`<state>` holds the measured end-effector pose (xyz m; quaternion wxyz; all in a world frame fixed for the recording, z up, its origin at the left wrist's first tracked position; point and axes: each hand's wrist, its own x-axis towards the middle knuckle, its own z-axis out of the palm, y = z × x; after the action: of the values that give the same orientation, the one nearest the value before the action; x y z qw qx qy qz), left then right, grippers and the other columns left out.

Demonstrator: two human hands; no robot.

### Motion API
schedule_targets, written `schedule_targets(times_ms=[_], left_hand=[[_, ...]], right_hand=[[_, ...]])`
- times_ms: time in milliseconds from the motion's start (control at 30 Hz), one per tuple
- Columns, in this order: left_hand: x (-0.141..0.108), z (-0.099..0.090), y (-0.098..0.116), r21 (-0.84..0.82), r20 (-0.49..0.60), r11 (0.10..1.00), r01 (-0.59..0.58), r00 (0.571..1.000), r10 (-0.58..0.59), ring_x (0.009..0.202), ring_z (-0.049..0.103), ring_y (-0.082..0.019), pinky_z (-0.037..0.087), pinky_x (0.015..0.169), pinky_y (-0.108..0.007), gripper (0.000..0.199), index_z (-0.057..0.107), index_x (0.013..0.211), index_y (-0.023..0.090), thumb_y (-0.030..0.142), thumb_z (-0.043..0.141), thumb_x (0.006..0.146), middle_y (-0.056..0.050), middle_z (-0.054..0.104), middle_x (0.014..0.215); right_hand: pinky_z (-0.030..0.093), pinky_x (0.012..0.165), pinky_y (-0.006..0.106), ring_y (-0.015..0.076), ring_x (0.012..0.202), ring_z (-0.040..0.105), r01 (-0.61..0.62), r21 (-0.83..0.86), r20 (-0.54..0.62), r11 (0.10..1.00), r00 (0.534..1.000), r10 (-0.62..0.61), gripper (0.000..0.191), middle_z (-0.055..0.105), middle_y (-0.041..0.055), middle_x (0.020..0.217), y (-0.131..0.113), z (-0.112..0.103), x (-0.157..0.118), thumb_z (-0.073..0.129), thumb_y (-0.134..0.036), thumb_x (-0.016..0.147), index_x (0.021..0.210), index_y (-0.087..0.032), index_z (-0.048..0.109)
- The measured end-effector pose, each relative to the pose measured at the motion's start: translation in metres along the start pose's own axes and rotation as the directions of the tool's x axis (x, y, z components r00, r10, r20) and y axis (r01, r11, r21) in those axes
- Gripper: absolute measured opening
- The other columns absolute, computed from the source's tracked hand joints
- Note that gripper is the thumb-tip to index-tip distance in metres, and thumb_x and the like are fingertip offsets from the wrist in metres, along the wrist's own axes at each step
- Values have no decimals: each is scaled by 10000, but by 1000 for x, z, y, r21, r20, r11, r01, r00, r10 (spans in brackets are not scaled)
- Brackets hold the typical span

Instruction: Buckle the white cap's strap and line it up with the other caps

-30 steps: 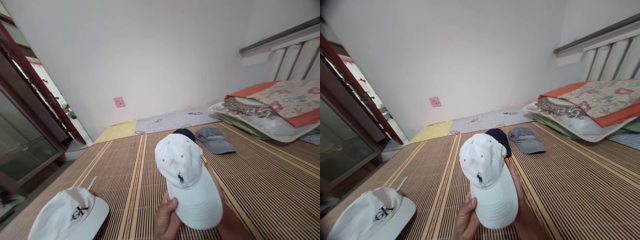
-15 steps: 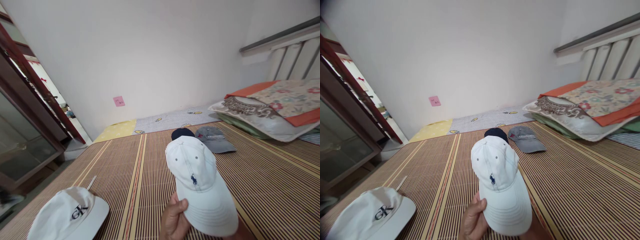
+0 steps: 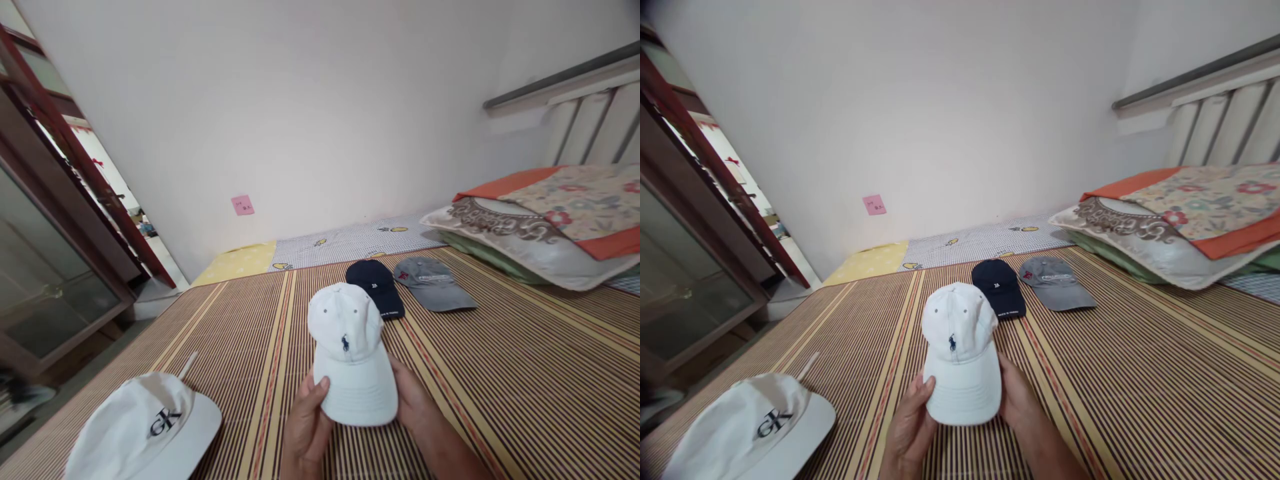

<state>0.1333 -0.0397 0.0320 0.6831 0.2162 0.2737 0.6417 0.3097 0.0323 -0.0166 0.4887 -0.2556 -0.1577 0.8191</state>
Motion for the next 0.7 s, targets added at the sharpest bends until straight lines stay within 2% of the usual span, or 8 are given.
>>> schedule_targets(times_ms=[67, 133, 200, 233, 300, 367, 500, 700], left_hand=[[3, -8, 9, 30, -50, 999, -28, 998, 30, 1257, 690, -331, 472, 1179, -465, 677, 646, 1390, 154, 155, 876, 753, -163, 795, 1220], [6, -14, 16, 65, -69, 997, -48, 996, 53, 1246, 697, -329, 486, 1167, -465, 741, 593, 1448, 161, 143, 868, 760, -165, 788, 1237], [9, -20, 21, 89, -75, 994, -70, 994, 77, 1229, 707, -325, 502, 1155, -464, 766, 559, 1480, 165, 145, 856, 774, -162, 791, 1229], [12, -23, 22, 95, -78, 992, -78, 993, 86, 1219, 714, -322, 509, 1149, -462, 765, 553, 1486, 167, 146, 851, 781, -158, 796, 1218], [17, -28, 25, 102, -93, 991, -83, 991, 92, 1188, 731, -311, 523, 1136, -455, 743, 553, 1486, 171, 144, 837, 800, -149, 807, 1190], [23, -32, 26, 107, -102, 991, -74, 991, 85, 1157, 746, -299, 534, 1125, -444, 719, 555, 1486, 175, 135, 821, 819, -142, 812, 1181], [42, -34, 28, 108, -85, 990, -85, 992, 95, 1076, 777, -257, 557, 1097, -402, 679, 569, 1470, 185, 109, 799, 836, -127, 817, 1172], [97, -26, 37, 109, -38, 987, -122, 991, 126, 998, 791, -214, 593, 1026, -339, 618, 589, 1433, 170, 68, 759, 847, -112, 828, 1133]], right_hand=[[533, 1019, 449, 321, 1141, 727, -20, -3, -20, 1000, 1000, 20, 266, 837, 128, 1067, 8, 2, 0, 686, -364, 876, 979, -156, 816], [564, 920, 416, 300, 1035, 752, 18, -51, -19, 999, 1000, -19, 248, 836, 124, 1048, 17, 3, 0, 743, -357, 843, 981, -161, 805], [564, 713, 349, 245, 799, 747, 43, -112, -30, 993, 998, -46, 234, 828, 93, 879, 24, 3, 0, 801, -374, 804, 916, -169, 791], [523, 612, 311, 209, 676, 706, 50, -140, -40, 989, 998, -56, 233, 801, 65, 765, 27, 2, 0, 827, -379, 783, 874, -170, 780], [430, 505, 267, 161, 535, 615, 53, -171, -54, 984, 997, -63, 248, 724, 16, 604, 31, 0, 1, 874, -371, 734, 821, -168, 761], [413, 494, 264, 158, 517, 602, 49, -178, -55, 983, 997, -59, 299, 707, 7, 576, 34, -1, 3, 916, -367, 677, 829, -168, 752], [450, 537, 275, 168, 563, 633, 42, -160, -41, 986, 998, -50, 392, 744, 32, 646, 33, -3, 6, 958, -417, 616, 811, -179, 715], [495, 631, 268, 161, 672, 673, -42, -113, 56, 993, 997, 49, 408, 767, 89, 759, 28, -6, 6, 886, -482, 757, 869, -111, 760]])
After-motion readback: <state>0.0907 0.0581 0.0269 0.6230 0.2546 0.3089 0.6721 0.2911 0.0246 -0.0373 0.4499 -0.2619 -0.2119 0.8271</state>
